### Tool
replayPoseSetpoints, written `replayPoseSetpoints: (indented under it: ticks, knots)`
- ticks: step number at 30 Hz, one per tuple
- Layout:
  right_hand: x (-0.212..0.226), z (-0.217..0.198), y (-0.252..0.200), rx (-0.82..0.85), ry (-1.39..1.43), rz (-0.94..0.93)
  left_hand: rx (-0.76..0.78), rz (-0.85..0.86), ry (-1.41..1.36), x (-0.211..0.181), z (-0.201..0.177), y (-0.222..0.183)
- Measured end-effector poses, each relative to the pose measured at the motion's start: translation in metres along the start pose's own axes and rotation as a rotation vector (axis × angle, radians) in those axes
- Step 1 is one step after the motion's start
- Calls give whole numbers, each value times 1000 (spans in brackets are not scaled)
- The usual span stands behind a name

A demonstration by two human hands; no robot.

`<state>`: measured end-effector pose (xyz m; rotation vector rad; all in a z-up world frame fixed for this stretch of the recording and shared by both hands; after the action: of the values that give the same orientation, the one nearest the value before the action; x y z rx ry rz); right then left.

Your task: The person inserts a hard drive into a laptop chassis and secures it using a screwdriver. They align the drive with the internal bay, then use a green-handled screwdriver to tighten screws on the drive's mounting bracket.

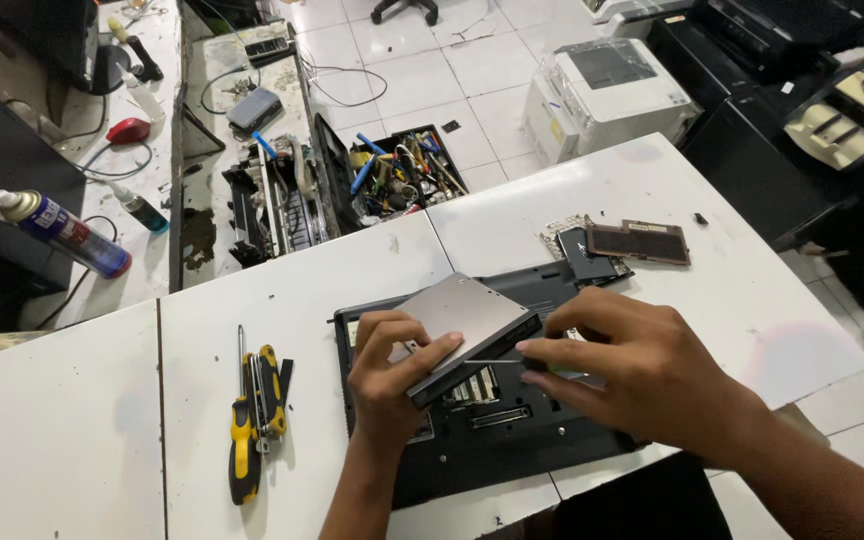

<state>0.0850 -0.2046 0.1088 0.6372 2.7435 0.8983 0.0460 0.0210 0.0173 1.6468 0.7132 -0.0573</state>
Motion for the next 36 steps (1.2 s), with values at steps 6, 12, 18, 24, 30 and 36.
replayPoseSetpoints:
  ticks: [6, 12, 18, 24, 30, 36]
  knots:
    - [-15, 13, -2, 41, 33, 192, 47, -18, 94, -9, 4, 1]
    - [-15, 47, -9, 153, 190, 268, 207, 5, 135, -9, 11, 0]
    - [-12, 74, -29, 297, 291, 380, 379, -142, 374, -10, 28, -11]
    - [-15, 91, -57, 240, 299, 303, 350, -183, 268, -13, 17, -23]
    - [-11, 95, -61, 285, 290, 327, 138, -558, 202, 1, 1, -26]
    - [-1, 108, -65, 327, 379, 409, -3, -1149, -445, 23, -10, -36]
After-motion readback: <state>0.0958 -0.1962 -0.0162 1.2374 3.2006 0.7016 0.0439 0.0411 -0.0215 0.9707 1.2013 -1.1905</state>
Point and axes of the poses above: each hand's wrist, its own y-axis towards the middle knuckle, its own z-axis out of the palm, x = y × z, the point moved 4 cm from there along y, towards the middle knuckle, and after that the axes turned 15 degrees about -y, right-handed, at the moved point
